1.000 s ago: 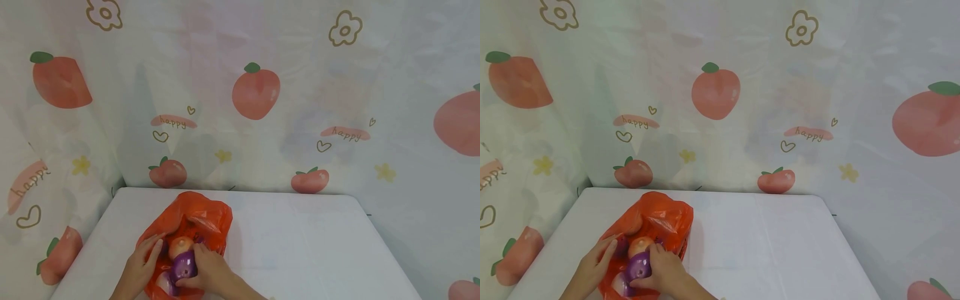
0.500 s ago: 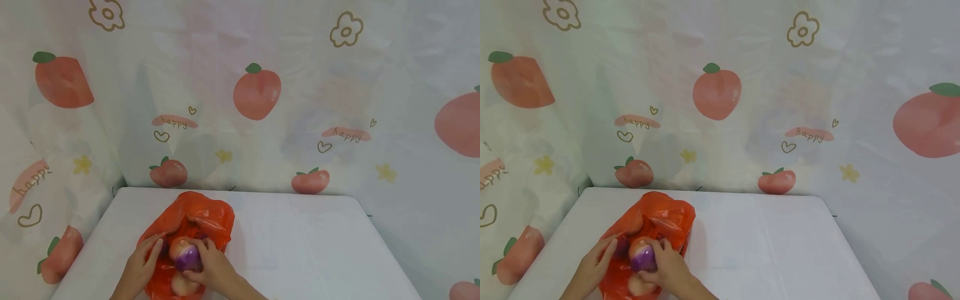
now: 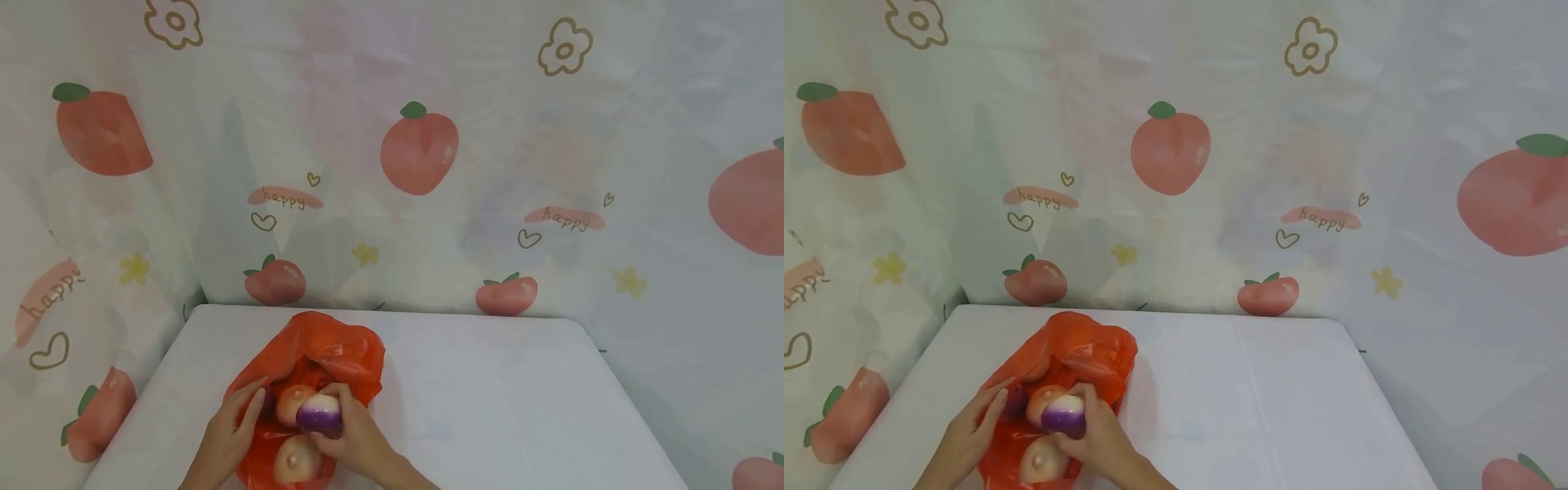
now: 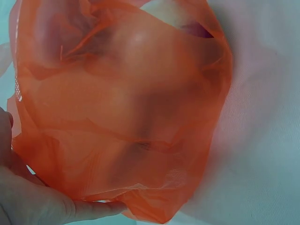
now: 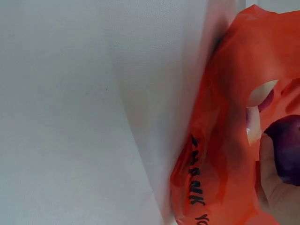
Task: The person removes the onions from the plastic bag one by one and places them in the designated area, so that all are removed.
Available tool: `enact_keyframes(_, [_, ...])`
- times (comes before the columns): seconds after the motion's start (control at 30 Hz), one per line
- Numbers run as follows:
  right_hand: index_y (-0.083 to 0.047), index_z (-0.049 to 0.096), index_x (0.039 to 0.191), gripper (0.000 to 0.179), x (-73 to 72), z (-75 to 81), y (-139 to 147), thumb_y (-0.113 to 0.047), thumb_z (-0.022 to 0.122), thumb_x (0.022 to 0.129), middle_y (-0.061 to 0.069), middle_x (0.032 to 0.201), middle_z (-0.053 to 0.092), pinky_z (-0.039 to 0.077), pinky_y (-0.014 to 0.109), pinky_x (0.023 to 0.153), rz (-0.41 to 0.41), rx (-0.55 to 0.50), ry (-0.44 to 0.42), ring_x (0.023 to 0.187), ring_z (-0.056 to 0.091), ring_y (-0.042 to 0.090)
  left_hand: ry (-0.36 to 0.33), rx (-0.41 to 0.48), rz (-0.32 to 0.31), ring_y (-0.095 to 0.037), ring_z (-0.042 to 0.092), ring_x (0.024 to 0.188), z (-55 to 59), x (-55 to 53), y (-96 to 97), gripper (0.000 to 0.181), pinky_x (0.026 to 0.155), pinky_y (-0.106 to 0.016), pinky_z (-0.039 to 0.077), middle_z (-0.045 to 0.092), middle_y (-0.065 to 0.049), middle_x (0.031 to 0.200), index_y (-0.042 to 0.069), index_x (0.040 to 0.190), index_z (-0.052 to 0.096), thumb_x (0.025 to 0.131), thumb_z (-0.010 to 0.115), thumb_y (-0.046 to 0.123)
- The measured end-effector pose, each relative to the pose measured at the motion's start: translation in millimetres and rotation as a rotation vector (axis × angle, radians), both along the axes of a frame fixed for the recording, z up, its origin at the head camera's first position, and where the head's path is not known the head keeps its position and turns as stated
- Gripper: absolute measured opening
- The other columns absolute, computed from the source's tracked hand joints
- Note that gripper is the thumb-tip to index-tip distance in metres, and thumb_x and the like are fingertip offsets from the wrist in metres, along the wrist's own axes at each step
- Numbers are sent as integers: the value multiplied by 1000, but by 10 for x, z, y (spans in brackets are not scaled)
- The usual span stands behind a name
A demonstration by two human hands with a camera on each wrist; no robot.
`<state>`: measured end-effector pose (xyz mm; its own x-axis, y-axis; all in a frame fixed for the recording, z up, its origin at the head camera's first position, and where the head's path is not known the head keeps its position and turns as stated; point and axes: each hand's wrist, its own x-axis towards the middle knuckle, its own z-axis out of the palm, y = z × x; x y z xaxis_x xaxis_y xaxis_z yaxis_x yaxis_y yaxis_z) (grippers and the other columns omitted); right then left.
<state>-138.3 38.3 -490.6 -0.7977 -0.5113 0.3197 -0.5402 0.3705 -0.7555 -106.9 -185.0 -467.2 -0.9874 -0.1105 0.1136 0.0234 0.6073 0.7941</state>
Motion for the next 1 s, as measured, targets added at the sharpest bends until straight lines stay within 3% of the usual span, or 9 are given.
enact_keyframes(0.17, [-17,39,132,55,-9,-2,25,-24,69,87,2,118,56,48,30,88,48,-54,86,101,57,11,15,3,-1,-33,45,123,11,-3,8,51,100,-55,33,51,-14,132,10,133,53,99,41,46])
enact_keyframes(0.3, [-20,42,132,51,-4,9,29,-24,68,88,-3,121,53,46,31,92,87,-78,35,106,54,11,28,4,-4,-33,45,122,6,-5,11,50,99,-55,33,52,-14,131,9,132,54,99,42,44])
enact_keyframes(0.47, [-23,45,129,42,14,21,13,-30,62,92,-7,121,53,47,30,90,66,-132,-59,105,53,10,15,13,-4,-34,45,123,-22,-6,4,51,99,-55,33,51,-14,132,10,132,54,99,41,46])
enact_keyframes(0.6, [-18,50,125,30,33,40,2,-29,53,97,-5,118,54,47,33,91,22,-159,42,106,52,12,15,10,0,-33,44,123,-38,-12,5,52,99,-55,33,51,-14,132,10,133,53,99,41,47])
enact_keyframes(0.7, [-17,52,122,29,40,55,8,-25,56,95,-3,119,53,45,36,93,8,-180,150,110,50,16,7,13,7,-33,44,124,-32,-14,13,52,99,-55,33,51,-12,133,10,135,51,99,40,46])
enact_keyframes(0.8, [-19,51,121,32,44,63,18,-24,62,92,-1,122,51,45,36,93,29,-189,189,114,48,18,-38,19,19,-34,41,126,-15,-15,15,54,100,-55,31,48,-12,136,12,139,47,99,39,47])
enact_keyframes(1.0, [-24,47,128,42,50,42,24,-30,64,90,1,130,47,45,35,93,75,-175,109,118,46,17,-96,22,34,-35,40,126,-5,-20,10,55,100,-55,30,46,-14,137,12,140,45,99,37,48])
